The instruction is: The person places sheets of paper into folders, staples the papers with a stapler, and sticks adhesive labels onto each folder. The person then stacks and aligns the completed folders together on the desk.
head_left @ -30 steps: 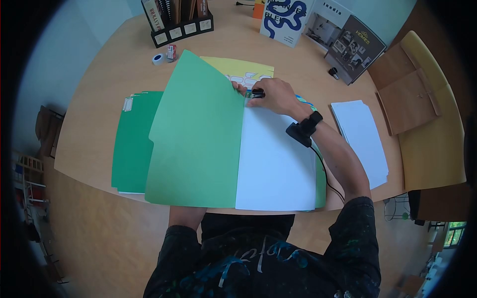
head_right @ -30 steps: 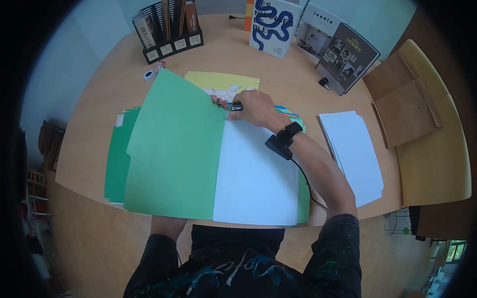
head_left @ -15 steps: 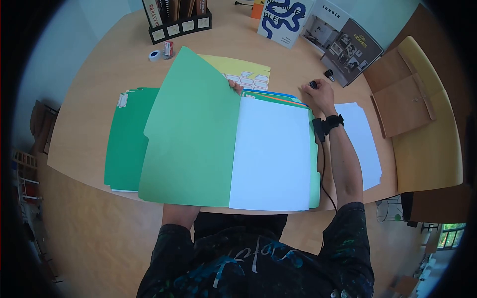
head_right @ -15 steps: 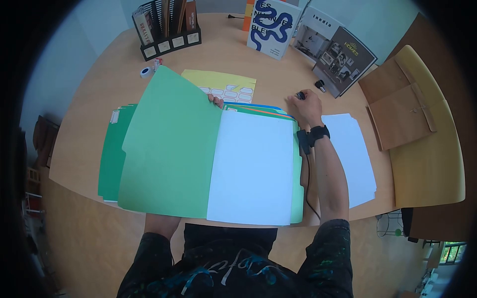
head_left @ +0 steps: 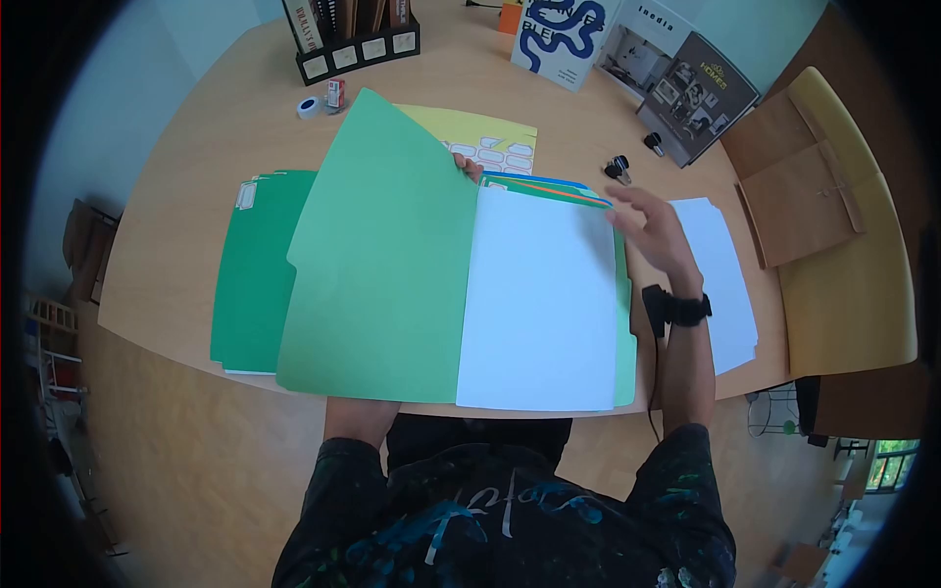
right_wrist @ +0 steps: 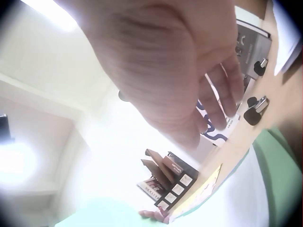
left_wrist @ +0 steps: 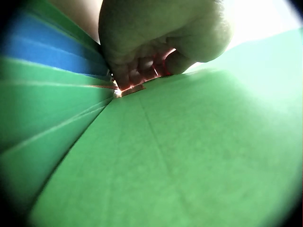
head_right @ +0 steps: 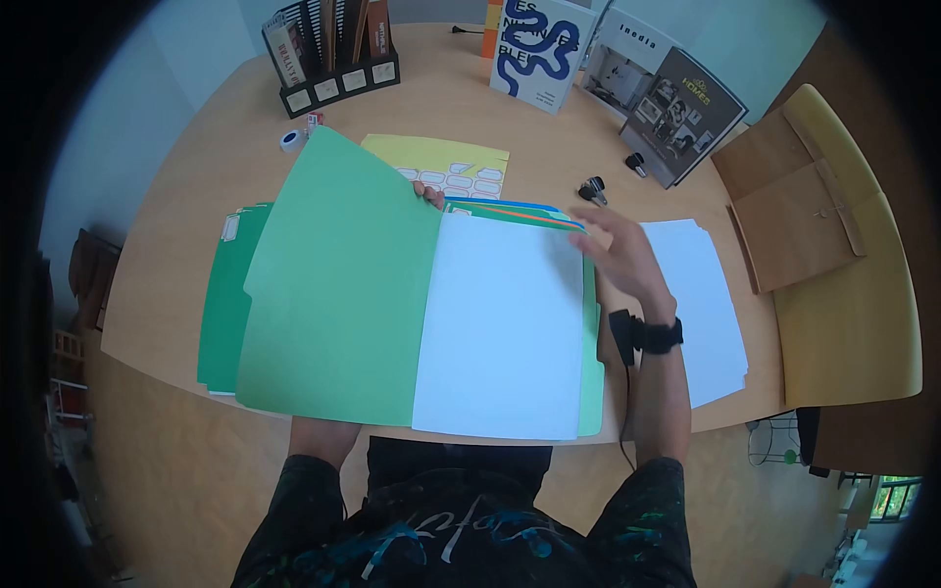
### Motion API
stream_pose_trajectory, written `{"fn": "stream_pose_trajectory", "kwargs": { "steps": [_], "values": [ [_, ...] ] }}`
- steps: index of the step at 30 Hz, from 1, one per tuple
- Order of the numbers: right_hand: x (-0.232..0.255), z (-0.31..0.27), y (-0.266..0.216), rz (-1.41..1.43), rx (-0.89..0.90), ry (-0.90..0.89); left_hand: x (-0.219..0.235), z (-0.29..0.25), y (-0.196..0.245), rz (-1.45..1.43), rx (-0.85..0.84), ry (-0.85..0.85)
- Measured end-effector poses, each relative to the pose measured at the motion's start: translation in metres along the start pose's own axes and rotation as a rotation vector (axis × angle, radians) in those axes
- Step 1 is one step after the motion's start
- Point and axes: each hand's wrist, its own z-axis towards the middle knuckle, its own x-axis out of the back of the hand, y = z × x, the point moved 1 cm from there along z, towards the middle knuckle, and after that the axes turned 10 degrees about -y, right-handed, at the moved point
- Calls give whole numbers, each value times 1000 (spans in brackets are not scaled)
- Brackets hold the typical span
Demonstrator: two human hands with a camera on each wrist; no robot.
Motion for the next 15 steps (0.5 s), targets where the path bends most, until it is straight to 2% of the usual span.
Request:
{"fn": "stream_pose_trajectory", "kwargs": {
  "steps": [1,2,4,7,15],
  "values": [
    [-4,-9,-10,-44,41,-119,0,1,2,9,2,-1],
    [-9,-14,-9,-43,45,-118,0,1,3,19,4,-1],
    [-22,-19,-5,-233,181,-252,0,1,6,39,10,0],
    [-31,-22,-4,-321,161,-299,-1,-1,9,67,24,-1],
    [-30,-26,-4,-300,98,-303,-8,-6,19,125,43,1]
  ]
}}
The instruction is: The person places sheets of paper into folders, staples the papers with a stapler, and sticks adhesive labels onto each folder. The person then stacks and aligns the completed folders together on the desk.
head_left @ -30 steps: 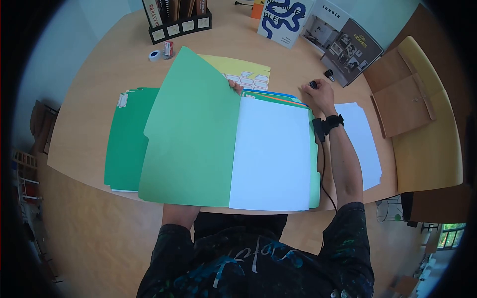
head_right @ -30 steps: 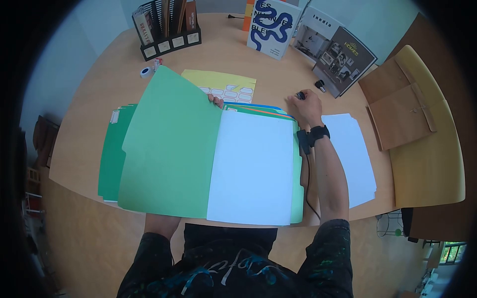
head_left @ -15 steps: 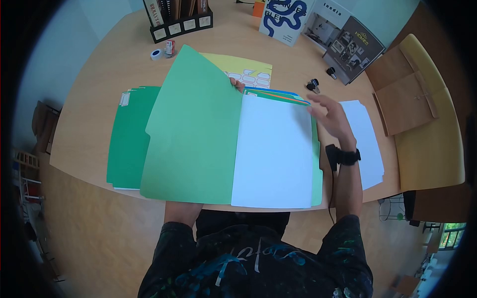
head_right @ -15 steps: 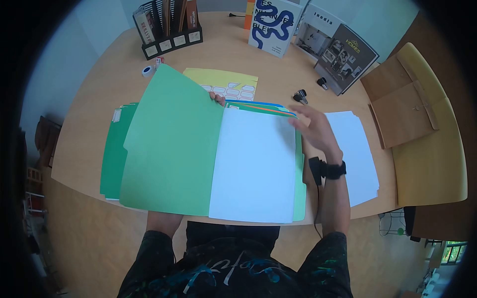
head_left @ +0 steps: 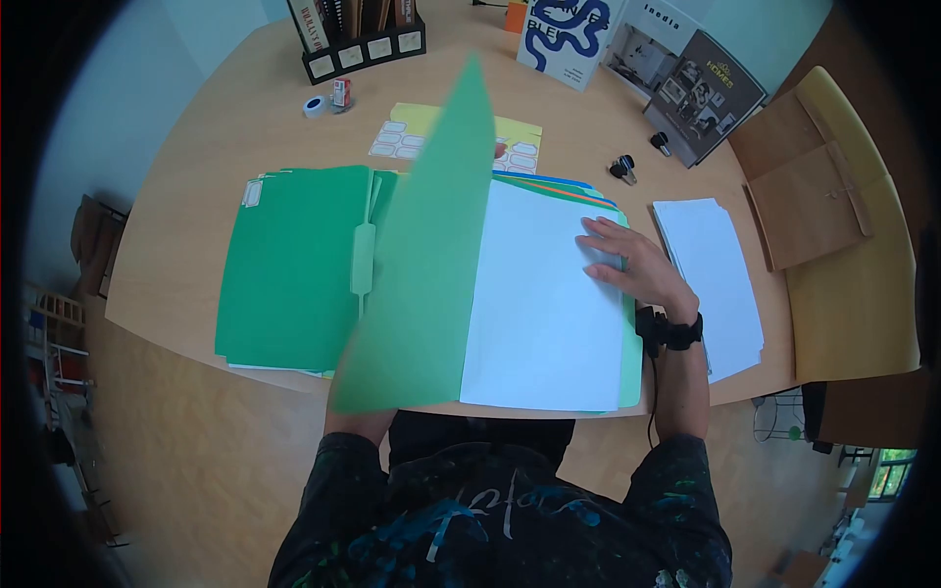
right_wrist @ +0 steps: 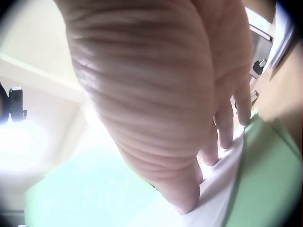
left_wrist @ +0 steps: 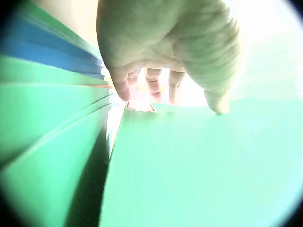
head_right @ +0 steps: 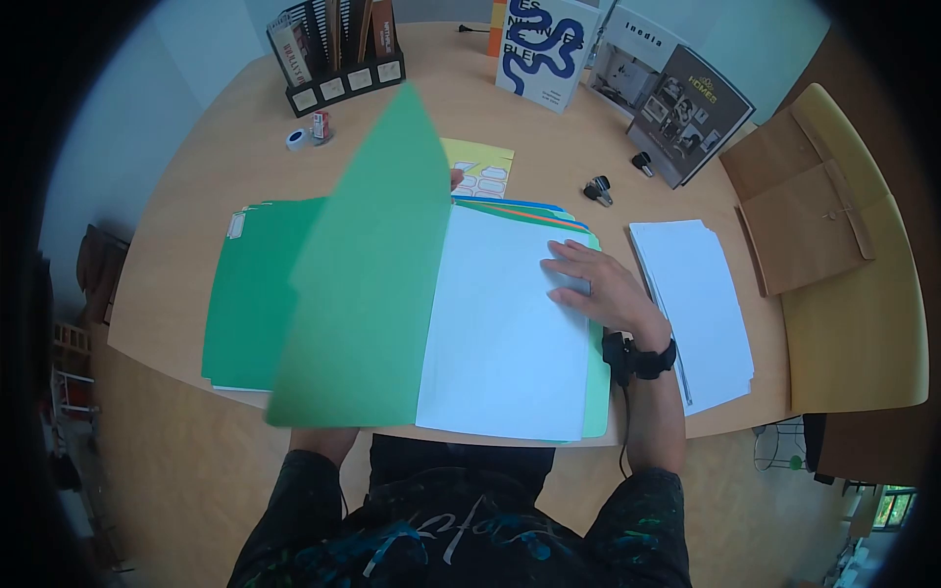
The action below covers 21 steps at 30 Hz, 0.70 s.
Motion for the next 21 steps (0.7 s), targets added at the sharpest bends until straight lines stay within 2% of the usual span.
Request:
{"fn": "stream_pose_trajectory", "kwargs": {
  "steps": [5,7,8,10,11,13,14,15,17,21],
  "values": [
    [-2,-5,10,65,-26,-26,-1,2,3,43,-2,-28],
    [-17,-12,29,507,-84,190,4,7,-3,19,26,-64],
    [-20,-14,33,504,-83,186,5,7,-7,17,25,-60],
    [-21,-15,34,707,-227,213,3,5,-4,-23,89,-16],
    [-19,-14,34,706,-227,211,3,4,-2,-23,89,-13],
    [-12,-13,35,579,-280,38,4,4,0,32,198,-53],
    [-11,-12,35,514,-306,-47,5,4,0,32,197,-53],
    [-14,-12,35,513,-306,-48,7,5,-1,29,237,-75],
    [-19,-14,34,416,-226,136,6,3,-3,25,278,-98],
    [-17,-12,29,420,-179,215,3,0,3,203,268,-92]
  ]
}}
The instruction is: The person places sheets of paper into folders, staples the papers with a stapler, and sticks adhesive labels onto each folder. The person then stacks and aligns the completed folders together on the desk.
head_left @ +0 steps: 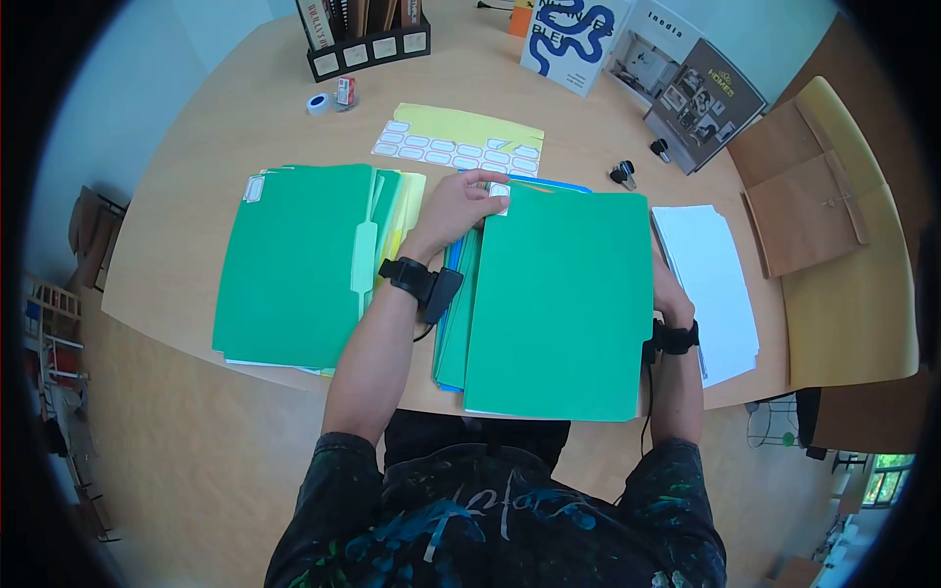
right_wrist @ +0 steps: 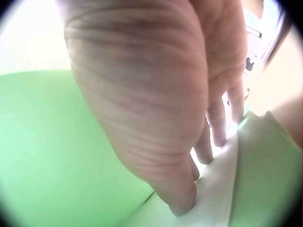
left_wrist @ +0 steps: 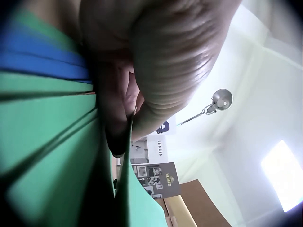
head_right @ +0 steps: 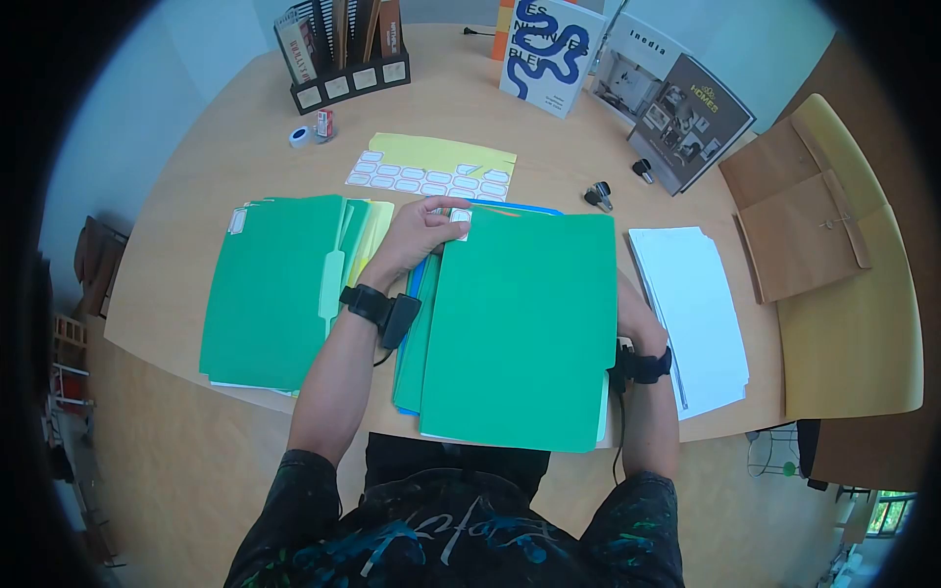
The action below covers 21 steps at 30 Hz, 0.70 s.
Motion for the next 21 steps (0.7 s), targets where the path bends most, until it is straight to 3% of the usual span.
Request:
{"fn": "stream_pose_trajectory", "kwargs": {
  "steps": [3,5,7,9,12,14,18,21],
  "values": [
    [11,11,3,-73,99,-44,2,0,-2,76,21,20],
    [28,15,-13,-57,181,67,3,2,-8,87,14,32],
    [47,27,-22,231,106,258,4,4,-13,131,-44,25],
    [63,44,-27,117,79,364,4,4,-12,116,-37,28],
    [60,79,-47,-21,131,265,3,5,-15,94,-40,49],
    [43,109,-59,-152,58,-13,3,7,-16,92,-53,74],
    [3,158,-58,-324,78,0,4,8,-19,29,-66,73],
    [-20,180,-55,-523,228,51,4,8,-19,-1,-62,46]
  ]
}}
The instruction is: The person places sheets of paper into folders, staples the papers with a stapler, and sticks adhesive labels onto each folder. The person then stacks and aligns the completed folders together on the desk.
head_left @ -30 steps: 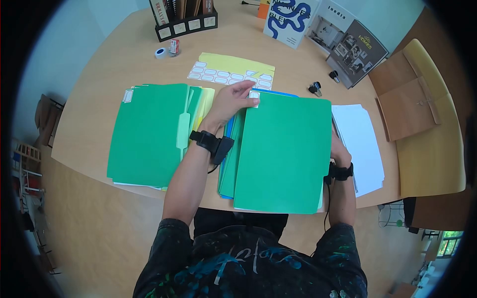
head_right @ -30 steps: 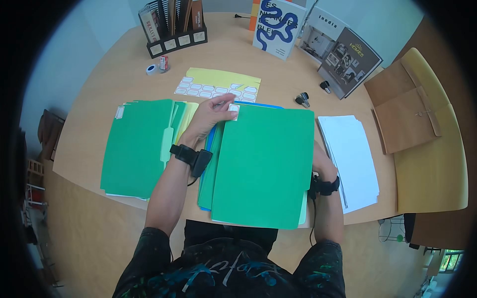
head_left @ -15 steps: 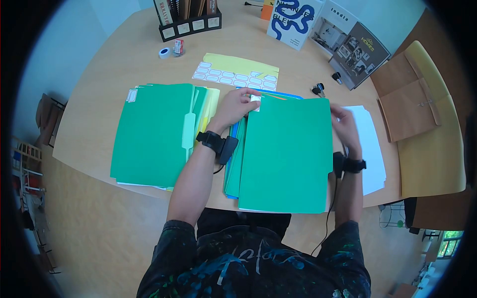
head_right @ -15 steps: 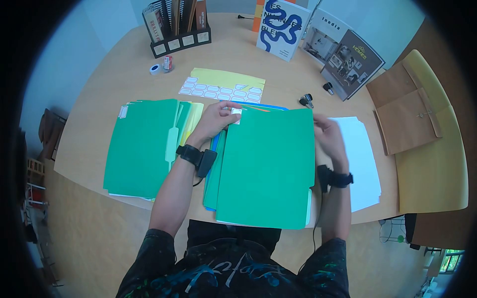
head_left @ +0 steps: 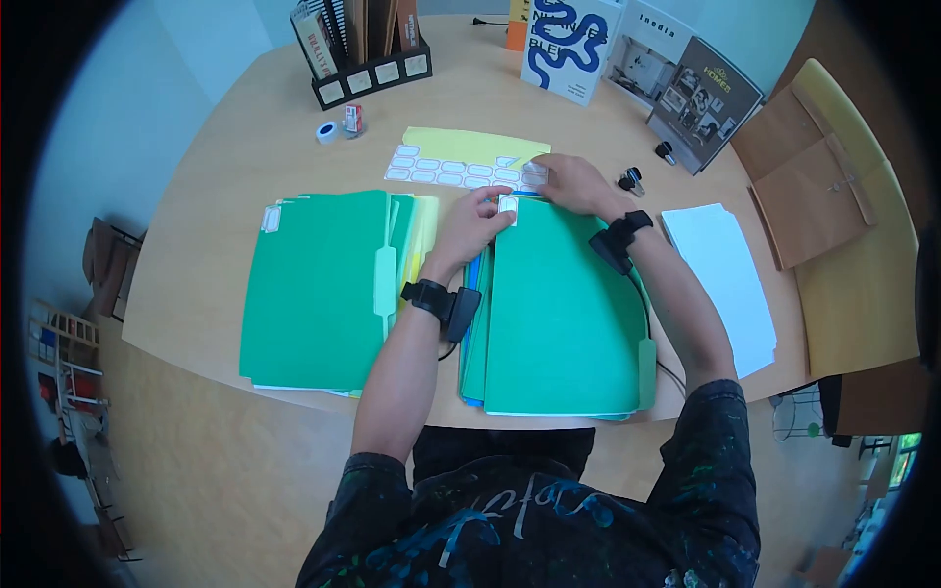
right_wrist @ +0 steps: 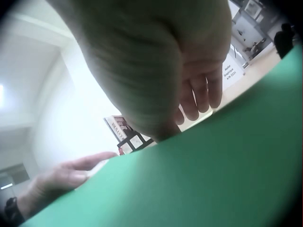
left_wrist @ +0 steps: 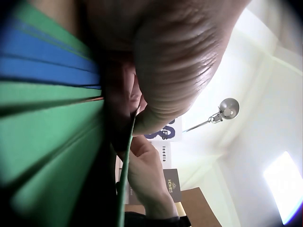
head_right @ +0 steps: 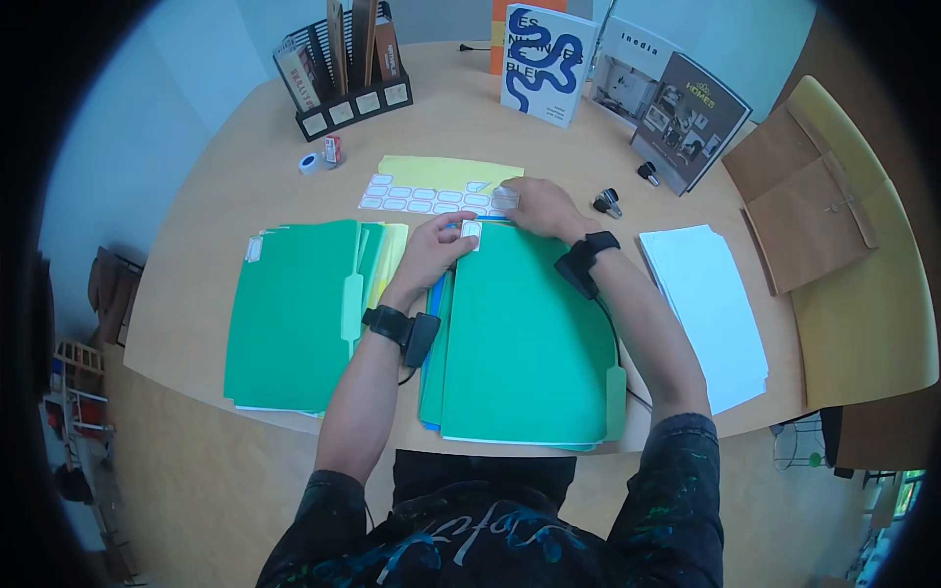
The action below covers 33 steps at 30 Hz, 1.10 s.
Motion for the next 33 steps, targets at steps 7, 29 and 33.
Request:
{"fn": "stream_pose_trajectory", "kwargs": {
  "steps": [7,29,33],
  "values": [
    [-7,-2,-5,-66,36,-95,-2,0,3,-56,6,-23],
    [-15,-64,-26,580,-173,231,-3,4,0,-102,-14,-63],
    [10,-105,10,449,-177,297,-3,3,2,-109,-32,-27]
  ]
}}
